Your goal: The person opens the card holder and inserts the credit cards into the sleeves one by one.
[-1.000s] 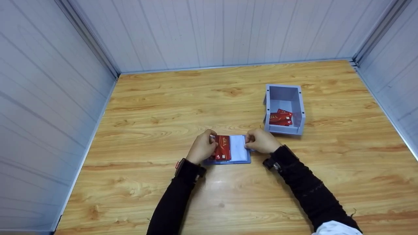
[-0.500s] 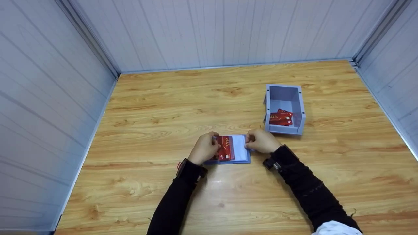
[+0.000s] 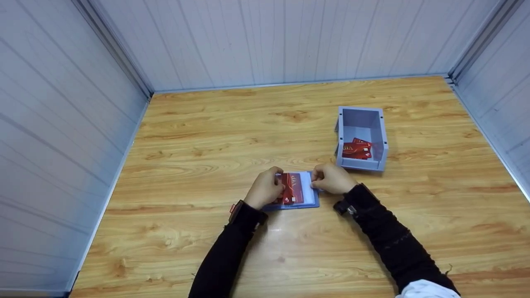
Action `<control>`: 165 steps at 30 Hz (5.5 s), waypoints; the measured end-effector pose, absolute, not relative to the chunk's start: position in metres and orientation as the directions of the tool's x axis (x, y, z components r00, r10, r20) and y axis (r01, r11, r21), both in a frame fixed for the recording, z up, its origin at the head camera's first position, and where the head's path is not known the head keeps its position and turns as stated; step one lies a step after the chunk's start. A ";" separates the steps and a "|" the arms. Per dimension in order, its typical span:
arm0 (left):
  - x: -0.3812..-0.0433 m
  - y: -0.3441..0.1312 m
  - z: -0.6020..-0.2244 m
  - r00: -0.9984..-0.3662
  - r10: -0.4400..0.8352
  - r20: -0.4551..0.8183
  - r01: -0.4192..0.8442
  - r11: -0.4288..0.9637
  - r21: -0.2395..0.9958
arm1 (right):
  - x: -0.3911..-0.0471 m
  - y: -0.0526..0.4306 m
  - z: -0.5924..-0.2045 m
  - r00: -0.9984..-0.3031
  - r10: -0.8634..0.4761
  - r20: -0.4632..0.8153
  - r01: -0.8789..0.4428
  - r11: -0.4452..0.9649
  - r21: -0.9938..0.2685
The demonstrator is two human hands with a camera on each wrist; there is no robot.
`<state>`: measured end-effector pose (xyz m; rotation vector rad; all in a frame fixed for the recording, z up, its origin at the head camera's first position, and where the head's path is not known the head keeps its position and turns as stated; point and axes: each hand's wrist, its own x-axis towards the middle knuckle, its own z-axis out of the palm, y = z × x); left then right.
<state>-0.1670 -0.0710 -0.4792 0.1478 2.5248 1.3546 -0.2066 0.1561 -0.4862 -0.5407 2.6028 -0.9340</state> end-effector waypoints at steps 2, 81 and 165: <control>-0.167 -0.071 -0.480 -0.961 0.222 -0.162 -0.006 0.571 0.821 | -0.207 0.156 -0.486 -0.875 -0.456 -0.163 -0.248 0.711 -0.658; -0.147 -0.068 -0.481 -0.966 0.258 -0.028 0.223 0.879 0.422 | -0.206 0.158 -0.486 -0.874 -0.455 -0.169 -0.241 0.708 -0.664; -0.147 -0.068 -0.482 -0.957 0.290 -0.012 0.266 0.893 0.362 | -0.286 0.229 -0.441 -0.965 -0.235 -0.119 -0.212 0.961 -0.178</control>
